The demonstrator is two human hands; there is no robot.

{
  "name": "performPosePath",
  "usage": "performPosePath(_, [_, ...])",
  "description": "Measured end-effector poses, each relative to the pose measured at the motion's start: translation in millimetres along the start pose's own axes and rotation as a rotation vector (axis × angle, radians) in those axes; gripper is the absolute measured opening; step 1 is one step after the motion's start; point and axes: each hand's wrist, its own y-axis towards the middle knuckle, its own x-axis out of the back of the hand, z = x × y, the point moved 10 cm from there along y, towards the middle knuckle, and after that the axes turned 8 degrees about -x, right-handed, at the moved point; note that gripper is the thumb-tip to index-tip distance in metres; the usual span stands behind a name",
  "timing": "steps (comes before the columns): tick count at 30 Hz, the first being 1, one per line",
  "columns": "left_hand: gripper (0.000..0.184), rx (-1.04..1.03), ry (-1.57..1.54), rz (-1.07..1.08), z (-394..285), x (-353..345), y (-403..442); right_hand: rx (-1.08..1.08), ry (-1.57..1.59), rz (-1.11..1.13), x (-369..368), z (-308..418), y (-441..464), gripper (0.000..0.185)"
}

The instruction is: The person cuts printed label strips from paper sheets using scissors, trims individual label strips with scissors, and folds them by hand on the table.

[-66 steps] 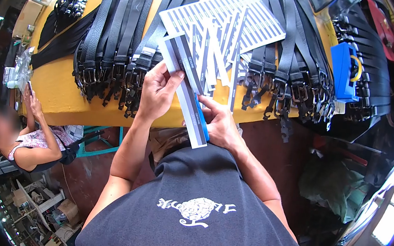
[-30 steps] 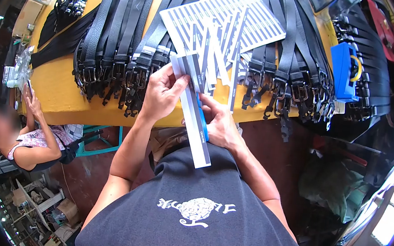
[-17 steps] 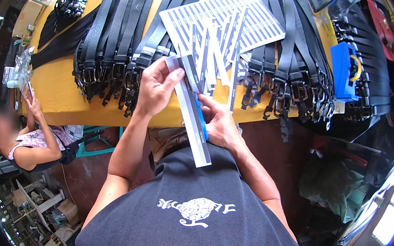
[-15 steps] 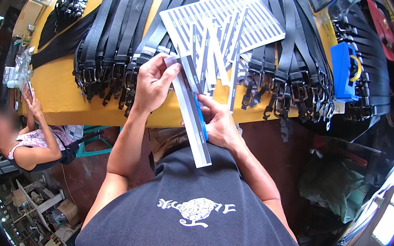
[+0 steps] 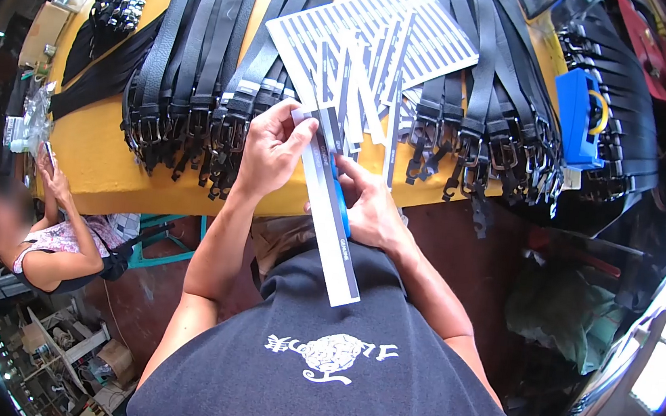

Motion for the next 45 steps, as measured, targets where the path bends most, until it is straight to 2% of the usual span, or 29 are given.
performPosePath(12, [0.011, 0.058, 0.049, 0.041, 11, -4, 5, 0.001, 0.076, -0.012, 8, -3, 5, 0.059])
performPosePath(17, [0.010, 0.042, 0.023, -0.007, 18, -2, 9, -0.016, 0.107, 0.000, 10, -4, 9, 0.056])
performPosePath(33, [0.010, 0.055, -0.051, -0.013, 44, 1, 33, -0.073, 0.179, -0.054, 29, -28, 42, 0.071])
performPosePath(38, [0.010, 0.073, -0.108, -0.082, 67, 14, 42, -0.117, 0.169, -0.036, 33, -44, 68, 0.070])
performPosePath(39, [0.010, 0.090, -0.124, -0.120, 66, 17, 44, -0.124, 0.047, -0.058, 37, -45, 75, 0.066])
performPosePath(42, [0.010, 0.116, -0.201, -0.212, 64, 29, 41, -0.009, 0.133, -0.049, 42, -27, 84, 0.054])
performPosePath(43, [0.008, 0.106, -0.191, -0.227, 63, 37, 38, -0.057, 0.165, -0.080, 42, -14, 77, 0.053])
performPosePath(45, [0.005, 0.081, -0.176, -0.292, 67, 54, 31, -0.041, 0.268, -0.068, 46, -5, 74, 0.059])
